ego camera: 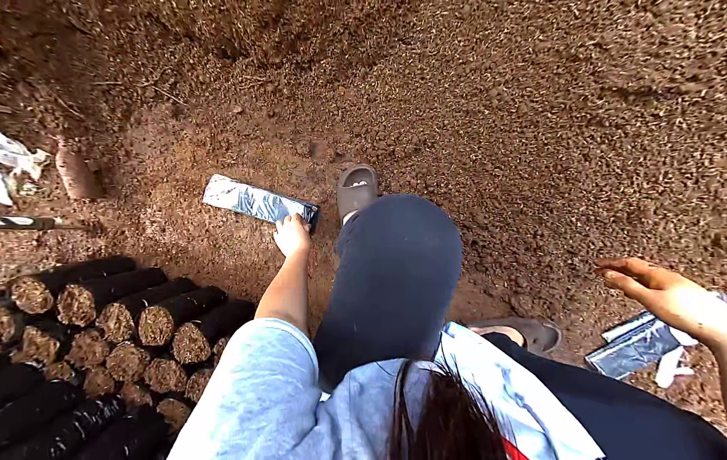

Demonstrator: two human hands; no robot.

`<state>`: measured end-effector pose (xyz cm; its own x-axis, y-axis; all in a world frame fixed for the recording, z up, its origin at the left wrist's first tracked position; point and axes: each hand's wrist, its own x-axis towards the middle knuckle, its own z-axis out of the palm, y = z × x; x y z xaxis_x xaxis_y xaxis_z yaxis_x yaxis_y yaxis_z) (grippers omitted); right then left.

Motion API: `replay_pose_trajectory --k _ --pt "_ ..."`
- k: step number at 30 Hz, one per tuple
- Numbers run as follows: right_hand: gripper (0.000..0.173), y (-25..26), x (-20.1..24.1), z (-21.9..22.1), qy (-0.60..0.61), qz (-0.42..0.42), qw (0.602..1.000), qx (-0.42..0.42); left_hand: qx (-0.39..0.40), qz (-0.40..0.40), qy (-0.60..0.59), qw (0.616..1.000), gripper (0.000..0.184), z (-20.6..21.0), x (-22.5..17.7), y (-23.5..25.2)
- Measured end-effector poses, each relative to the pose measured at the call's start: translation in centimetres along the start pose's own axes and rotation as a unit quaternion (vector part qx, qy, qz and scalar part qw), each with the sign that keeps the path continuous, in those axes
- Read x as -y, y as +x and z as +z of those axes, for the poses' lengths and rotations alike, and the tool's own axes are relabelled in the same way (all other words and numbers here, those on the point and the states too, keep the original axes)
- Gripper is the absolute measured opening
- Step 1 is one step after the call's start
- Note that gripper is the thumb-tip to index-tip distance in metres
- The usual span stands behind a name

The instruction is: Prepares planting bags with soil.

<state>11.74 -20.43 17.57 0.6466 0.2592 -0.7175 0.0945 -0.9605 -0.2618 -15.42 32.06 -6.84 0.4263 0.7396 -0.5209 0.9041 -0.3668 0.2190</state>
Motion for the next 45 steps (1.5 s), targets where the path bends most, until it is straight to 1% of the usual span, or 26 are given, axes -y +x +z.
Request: replay_pose_trajectory --k 6,9,12,14,15,18,19,20,21,23,24,25,26,28,29,31,33,34,36,37,38,40,41,42,43,45 --pt "0.043 0.5 1.8 0.0 -0.048 -0.039 0.998 0.024 0.05 0.017 -0.025 0.998 0.033 -0.4 0.0 -1.5" --pt "0.04 0.1 4.1 -0.4 -0.069 -0.063 0.995 0.024 0.044 -0.013 -0.104 0.994 0.032 -2.4 -1.2 -2.9" --pt "0.036 0.1 7.6 -0.4 -0.049 -0.116 0.992 0.016 0.04 -0.01 -0.225 0.973 0.041 -6.4 -3.5 -4.1" --pt "0.035 0.7 10.4 0.0 -0.02 -0.165 0.986 0.006 0.066 0.031 -0.294 0.953 0.041 -10.4 -6.2 -5.2" --pt "0.035 1.0 12.0 0.2 0.0 -0.19 0.982 -0.002 0.085 0.065 -0.301 0.948 0.042 -12.5 -8.2 -5.5" --pt "0.036 2.3 17.9 1.9 0.112 -0.25 0.961 -0.046 0.127 0.221 -0.232 0.939 0.037 -18.3 -15.7 -6.2" --pt "0.038 2.9 20.2 2.7 0.194 -0.253 0.947 -0.04 0.134 0.272 -0.21 0.929 0.033 -19.6 -18.5 -6.8" --pt "0.043 3.3 22.6 3.4 0.303 -0.242 0.922 -0.017 0.148 0.308 -0.206 0.917 0.028 -20.5 -21.4 -7.7" --pt "0.049 3.4 24.8 3.9 0.424 -0.22 0.879 0.015 0.174 0.327 -0.22 0.902 0.022 -20.9 -24.1 -8.9" --pt "0.056 3.4 27.5 4.0 0.589 -0.184 0.786 0.044 0.252 0.308 -0.279 0.874 0.019 -20.6 -28.8 -11.8" --pt "0.051 3.3 27.9 3.7 0.626 -0.178 0.759 0.024 0.278 0.291 -0.296 0.866 0.019 -20.1 -30.5 -13.1" --pt "0.045 3.3 27.5 3.1 0.625 -0.176 0.761 -0.013 0.283 0.284 -0.297 0.867 0.019 -19.5 -31.9 -14.0" --pt "0.037 3.5 26.2 2.6 0.581 -0.175 0.792 -0.062 0.27 0.295 -0.278 0.873 0.016 -18.9 -32.8 -14.5" --pt "0.031 4.2 22.2 1.8 0.377 -0.159 0.898 -0.161 0.2 0.353 -0.167 0.899 0.014 -17.4 -34.1 -14.8" --pt "0.032 4.4 19.9 1.6 0.281 -0.132 0.93 -0.198 0.164 0.374 -0.1 0.907 0.016 -16.6 -34.6 -14.6" --pt "0.034 4.7 15.7 1.5 0.178 -0.053 0.958 -0.22 0.111 0.391 -0.024 0.913 0.015 -14.2 -35.4 -14.0" --pt "0.034 4.9 12.2 2.0 0.144 -0.001 0.968 -0.206 0.117 0.437 0.024 0.892 0.032 -11.9 -35.8 -15.3" --pt "0.035 5.0 10.9 1.9 0.144 0.02 0.966 -0.213 0.121 0.488 0.056 0.863 0.032 -10.9 -36.2 -16.3" --pt "0.034 5.2 8.4 1.9 0.18 0.043 0.96 -0.211 0.1 0.605 0.15 0.775 0.025 -9.0 -36.4 -18.2" --pt "0.033 5.4 7.2 1.8 0.203 0.04 0.956 -0.205 0.086 0.637 0.194 0.741 0.03 -8.5 -36.7 -19.0" --pt "0.032 5.8 6.2 1.6 0.229 0.022 0.952 -0.202 0.081 0.643 0.232 0.725 0.04 -8.1 -37.1 -19.5" --pt "0.028 6.4 4.8 2.3 0.317 -0.055 0.928 -0.188 0.092 0.617 0.289 0.726 0.056 -7.9 -37.5 -20.3" --pt "0.025 6.6 4.3 3.0 0.393 -0.101 0.897 -0.176 0.1 0.603 0.304 0.731 0.057 -8.1 -37.7 -20.5" --pt "0.028 6.9 3.9 3.3 0.482 -0.126 0.853 -0.154 0.105 0.594 0.309 0.735 0.058 -8.6 -38.0 -20.4" --pt "0.035 7.1 3.3 3.8 0.56 -0.12 0.809 -0.133 0.108 0.589 0.304 0.741 0.059 -9.4 -38.2 -20.2" --pt "0.046 7.7 1.7 5.9 0.662 -0.03 0.734 -0.148 0.104 0.573 0.284 0.761 0.062 -11.4 -38.0 -20.2"
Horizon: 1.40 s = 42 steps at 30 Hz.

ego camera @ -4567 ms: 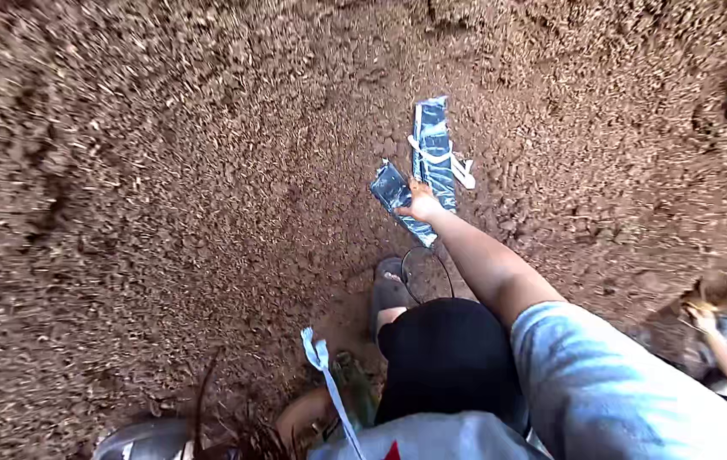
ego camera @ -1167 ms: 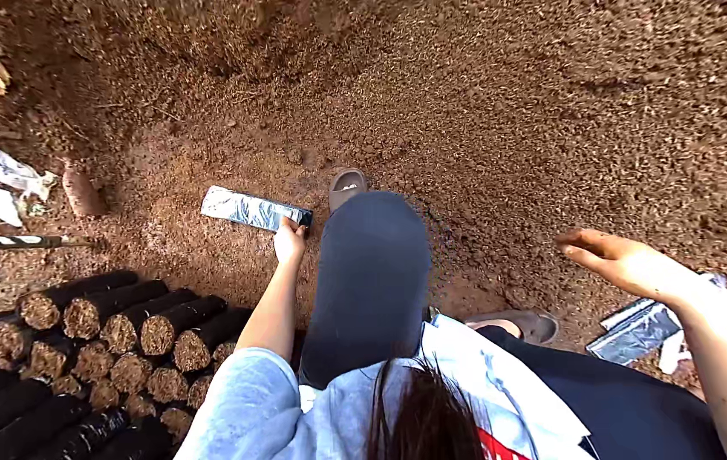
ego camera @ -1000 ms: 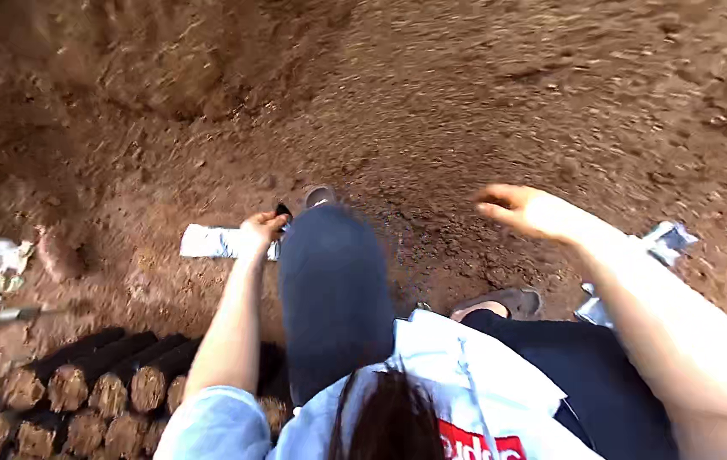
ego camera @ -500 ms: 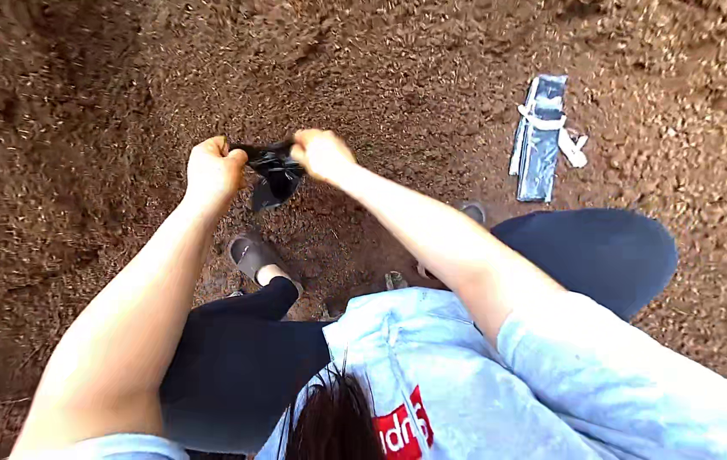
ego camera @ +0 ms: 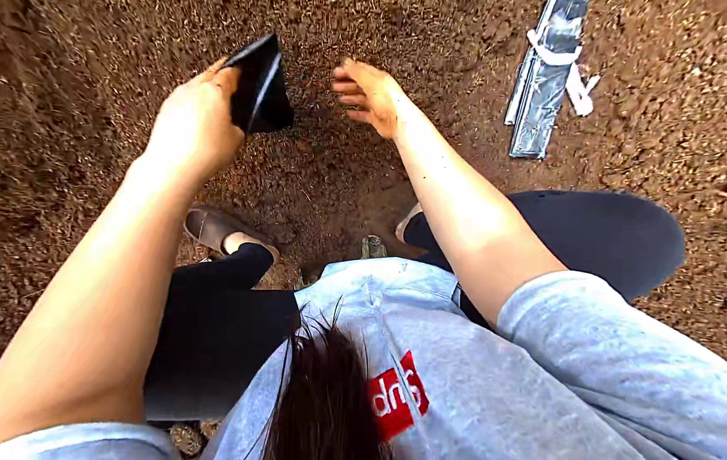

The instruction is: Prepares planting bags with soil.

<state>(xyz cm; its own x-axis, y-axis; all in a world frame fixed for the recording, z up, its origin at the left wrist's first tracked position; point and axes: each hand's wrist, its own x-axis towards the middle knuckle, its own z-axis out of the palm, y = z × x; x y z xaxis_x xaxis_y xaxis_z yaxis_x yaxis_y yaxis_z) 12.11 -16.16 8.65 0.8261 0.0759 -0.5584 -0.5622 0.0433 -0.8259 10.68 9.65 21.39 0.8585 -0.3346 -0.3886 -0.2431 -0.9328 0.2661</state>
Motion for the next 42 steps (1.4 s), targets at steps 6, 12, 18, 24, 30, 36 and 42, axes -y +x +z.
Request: replay_pose_trajectory --k 6,12,18,24,30,36,42 --pt "0.061 -0.5 -11.1 -1.4 0.274 0.191 0.912 -0.239 -0.023 -0.076 -0.041 0.996 0.058 -2.8 1.6 -3.4" --pt "0.074 5.3 -13.5 2.3 0.548 0.08 0.802 -0.225 0.002 -0.102 -0.119 0.988 0.06 -1.0 3.5 -3.2" --pt "0.086 12.0 -2.8 3.4 0.596 -0.04 0.797 -0.092 0.118 -0.119 -0.173 0.971 0.065 2.1 5.4 -0.3" --pt "0.086 13.5 -0.3 2.0 0.572 -0.03 0.818 -0.044 0.163 -0.148 -0.281 0.934 0.065 5.1 4.3 5.6" --pt "0.063 7.6 2.2 2.3 0.529 0.006 0.847 -0.059 0.098 -0.159 -0.373 0.909 0.068 8.7 1.4 10.3" --pt "0.069 2.9 2.4 3.6 0.426 0.053 0.899 0.085 0.002 -0.177 -0.46 0.87 0.06 8.9 -1.9 8.4" --pt "0.042 0.9 3.5 5.9 0.104 0.04 0.992 0.062 -0.073 -0.167 -0.446 0.876 0.07 11.2 -0.1 5.9"
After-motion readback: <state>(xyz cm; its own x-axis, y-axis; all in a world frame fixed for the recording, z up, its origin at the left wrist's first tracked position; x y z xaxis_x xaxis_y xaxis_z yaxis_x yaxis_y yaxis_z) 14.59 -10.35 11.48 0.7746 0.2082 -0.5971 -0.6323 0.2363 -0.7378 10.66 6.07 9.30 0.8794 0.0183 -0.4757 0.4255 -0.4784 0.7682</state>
